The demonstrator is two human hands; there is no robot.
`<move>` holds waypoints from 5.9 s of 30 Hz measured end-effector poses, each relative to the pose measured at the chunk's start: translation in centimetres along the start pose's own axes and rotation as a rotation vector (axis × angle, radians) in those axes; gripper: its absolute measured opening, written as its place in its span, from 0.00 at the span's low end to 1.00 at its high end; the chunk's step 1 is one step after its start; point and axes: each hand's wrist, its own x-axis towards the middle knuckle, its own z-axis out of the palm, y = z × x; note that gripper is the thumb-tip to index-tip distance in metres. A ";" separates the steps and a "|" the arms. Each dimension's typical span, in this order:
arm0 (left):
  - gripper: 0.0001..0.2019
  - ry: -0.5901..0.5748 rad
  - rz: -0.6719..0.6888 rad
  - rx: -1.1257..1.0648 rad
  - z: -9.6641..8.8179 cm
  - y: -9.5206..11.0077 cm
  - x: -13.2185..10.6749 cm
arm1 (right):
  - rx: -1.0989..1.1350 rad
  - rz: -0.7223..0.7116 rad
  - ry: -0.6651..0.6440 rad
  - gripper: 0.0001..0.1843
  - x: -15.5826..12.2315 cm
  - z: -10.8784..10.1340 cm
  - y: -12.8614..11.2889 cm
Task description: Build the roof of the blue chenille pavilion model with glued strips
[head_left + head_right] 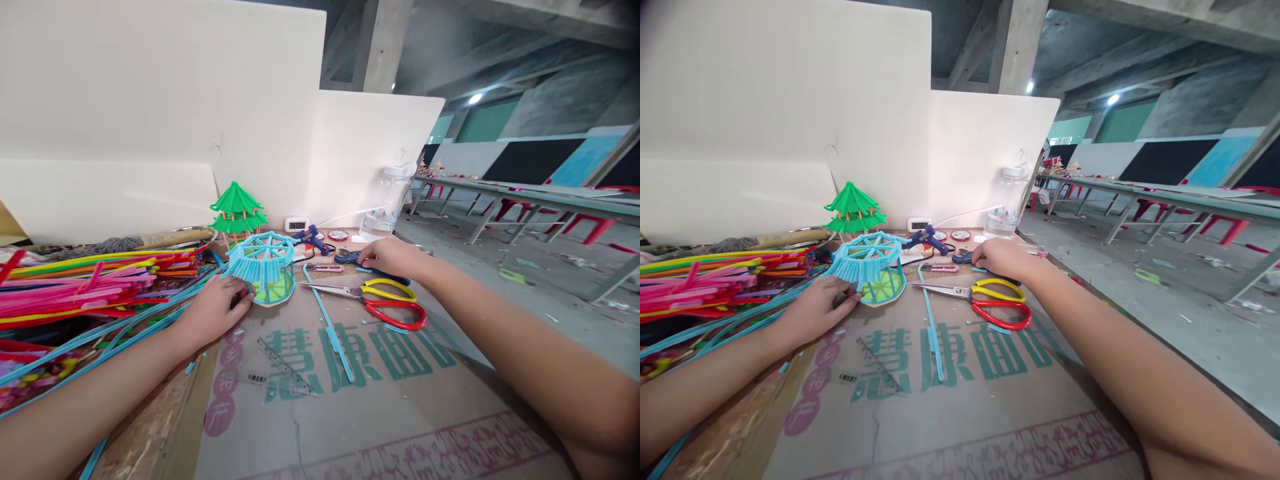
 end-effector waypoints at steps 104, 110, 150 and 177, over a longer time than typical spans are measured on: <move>0.11 0.026 0.004 -0.057 -0.5 0.3 0.0 | 0.612 -0.112 0.225 0.17 -3.6 -3.4 -11.5; 0.11 0.029 0.005 -0.055 -0.4 0.3 0.0 | 0.620 -0.095 0.214 0.17 -3.6 -3.4 -11.5; 0.11 0.033 0.017 -0.047 -0.3 0.3 0.0 | 0.596 -0.047 0.345 0.16 -3.8 -4.1 -12.9; 0.10 0.032 0.017 -0.059 -0.2 0.1 0.1 | 0.679 -0.045 0.379 0.17 -3.6 -4.1 -13.0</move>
